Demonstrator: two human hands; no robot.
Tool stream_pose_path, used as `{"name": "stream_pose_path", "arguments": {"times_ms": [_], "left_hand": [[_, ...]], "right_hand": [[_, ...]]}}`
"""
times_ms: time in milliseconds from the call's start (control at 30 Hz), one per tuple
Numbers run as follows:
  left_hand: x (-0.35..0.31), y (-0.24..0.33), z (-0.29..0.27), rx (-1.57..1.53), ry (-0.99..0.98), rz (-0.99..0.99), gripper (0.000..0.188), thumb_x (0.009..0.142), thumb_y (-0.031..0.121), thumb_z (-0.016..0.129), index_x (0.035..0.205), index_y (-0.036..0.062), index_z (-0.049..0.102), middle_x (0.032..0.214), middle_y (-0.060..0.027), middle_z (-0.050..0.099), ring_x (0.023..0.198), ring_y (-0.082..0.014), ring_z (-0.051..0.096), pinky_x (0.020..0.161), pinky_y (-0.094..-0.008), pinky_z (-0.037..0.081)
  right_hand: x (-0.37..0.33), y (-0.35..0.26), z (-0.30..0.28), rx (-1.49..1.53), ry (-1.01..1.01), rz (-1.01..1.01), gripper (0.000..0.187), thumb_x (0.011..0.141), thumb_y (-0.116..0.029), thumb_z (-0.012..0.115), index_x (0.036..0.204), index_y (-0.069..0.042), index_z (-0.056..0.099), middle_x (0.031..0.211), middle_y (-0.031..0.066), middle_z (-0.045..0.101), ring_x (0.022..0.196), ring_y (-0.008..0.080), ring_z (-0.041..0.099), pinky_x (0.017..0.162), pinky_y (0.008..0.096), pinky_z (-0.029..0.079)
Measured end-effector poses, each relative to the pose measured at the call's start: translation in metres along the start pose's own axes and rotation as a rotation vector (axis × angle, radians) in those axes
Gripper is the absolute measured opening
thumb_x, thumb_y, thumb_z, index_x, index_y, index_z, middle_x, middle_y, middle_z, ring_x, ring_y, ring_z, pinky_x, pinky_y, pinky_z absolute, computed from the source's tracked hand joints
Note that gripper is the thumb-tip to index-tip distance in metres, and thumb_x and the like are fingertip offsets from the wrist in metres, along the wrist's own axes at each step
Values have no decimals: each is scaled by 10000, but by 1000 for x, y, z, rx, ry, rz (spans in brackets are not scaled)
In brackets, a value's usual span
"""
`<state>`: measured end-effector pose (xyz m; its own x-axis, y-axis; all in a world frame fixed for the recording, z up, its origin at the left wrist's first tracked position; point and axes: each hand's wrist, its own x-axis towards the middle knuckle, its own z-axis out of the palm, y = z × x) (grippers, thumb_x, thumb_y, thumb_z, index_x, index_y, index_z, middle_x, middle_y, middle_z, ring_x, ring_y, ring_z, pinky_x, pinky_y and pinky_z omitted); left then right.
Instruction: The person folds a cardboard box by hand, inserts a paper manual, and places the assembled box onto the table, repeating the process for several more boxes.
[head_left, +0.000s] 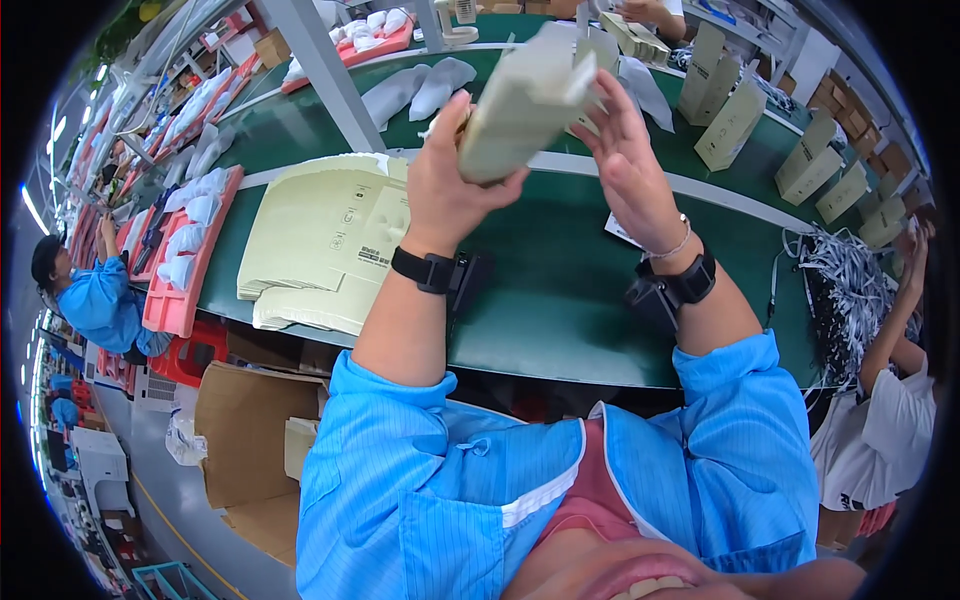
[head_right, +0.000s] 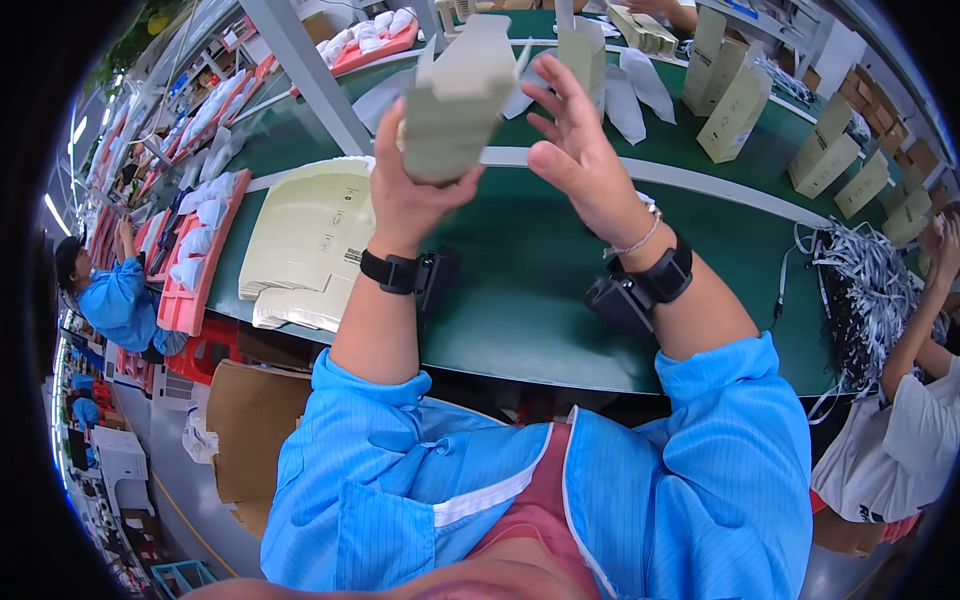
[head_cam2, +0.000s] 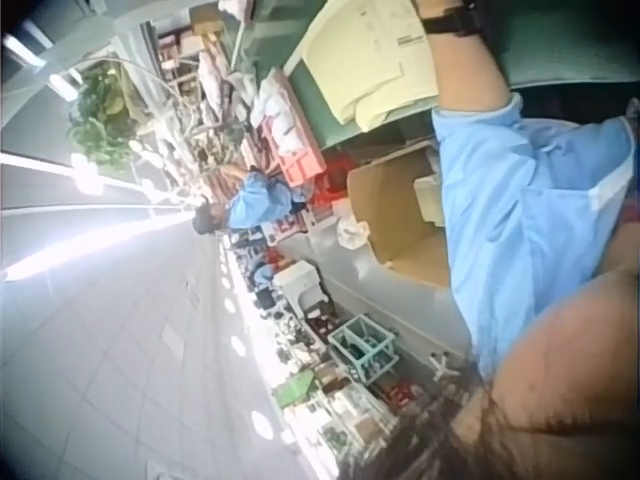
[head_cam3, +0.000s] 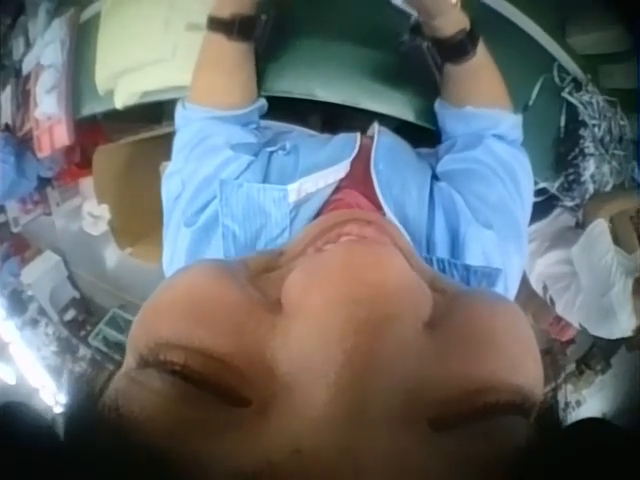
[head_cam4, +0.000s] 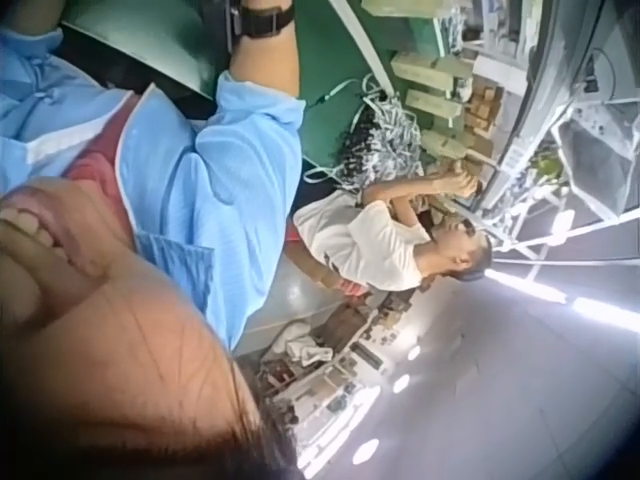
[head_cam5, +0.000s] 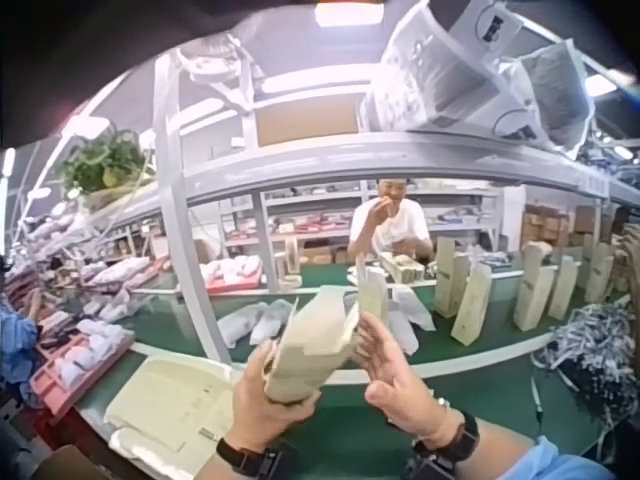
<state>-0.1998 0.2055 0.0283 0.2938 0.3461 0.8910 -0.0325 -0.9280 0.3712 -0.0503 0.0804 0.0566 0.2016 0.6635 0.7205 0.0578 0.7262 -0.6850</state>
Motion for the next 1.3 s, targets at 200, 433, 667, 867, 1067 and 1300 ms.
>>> {"name": "stream_pose_path", "arguments": {"times_ms": [200, 433, 667, 867, 1067, 1300], "left_hand": [[-12, 1, 21, -29, 10, 328, 939, 491, 206, 882, 1307, 202, 418, 1097, -161, 589, 842, -338, 618, 675, -393, 522], [-9, 9, 17, 10, -54, 332, 815, 478, 141, 857, 1212, 267, 524, 1077, -166, 589, 840, -333, 610, 676, -374, 521], [-15, 6, 18, -21, -95, 232, 893, 486, 116, 853, 1271, 255, 451, 1069, -133, 599, 860, -339, 608, 707, -381, 516], [-15, 5, 16, -33, -61, 221, 996, 507, 118, 854, 1347, 218, 328, 1056, -127, 606, 866, -354, 606, 732, -392, 513], [-14, 2, 18, -26, -128, 287, 983, 510, 117, 854, 1343, 218, 341, 1087, -126, 600, 899, -348, 602, 743, -394, 513], [-12, 1, 18, -43, -73, 205, 944, 565, 150, 846, 1356, 189, 333, 1145, -127, 578, 952, -340, 605, 800, -391, 502]], "right_hand": [[-16, 8, 3, 199, 62, 157, 565, 912, -256, 583, 1384, -54, 346, 1347, 83, 396, 1192, 151, 428, 994, 290, 353], [-9, 0, 4, 130, -17, 194, 541, 931, -274, 535, 1371, -27, 340, 1269, 108, 496, 1162, 204, 490, 986, 331, 384], [-1, -13, -8, -233, -171, 150, 462, 898, -242, 597, 1304, -56, 481, 1203, 96, 554, 1139, 202, 507, 979, 311, 387], [10, -29, -19, -586, -382, -21, 367, 825, -167, 674, 1172, -64, 611, 1211, 93, 565, 1090, 194, 542, 934, 303, 420], [6, -30, -13, -710, -270, 21, 364, 802, -117, 684, 1157, -68, 619, 1202, 101, 576, 1057, 207, 565, 907, 310, 443], [6, -30, -5, -845, -309, -131, 526, 724, -87, 734, 1223, -96, 565, 1225, 90, 537, 1131, 234, 517, 913, 323, 447]]}}
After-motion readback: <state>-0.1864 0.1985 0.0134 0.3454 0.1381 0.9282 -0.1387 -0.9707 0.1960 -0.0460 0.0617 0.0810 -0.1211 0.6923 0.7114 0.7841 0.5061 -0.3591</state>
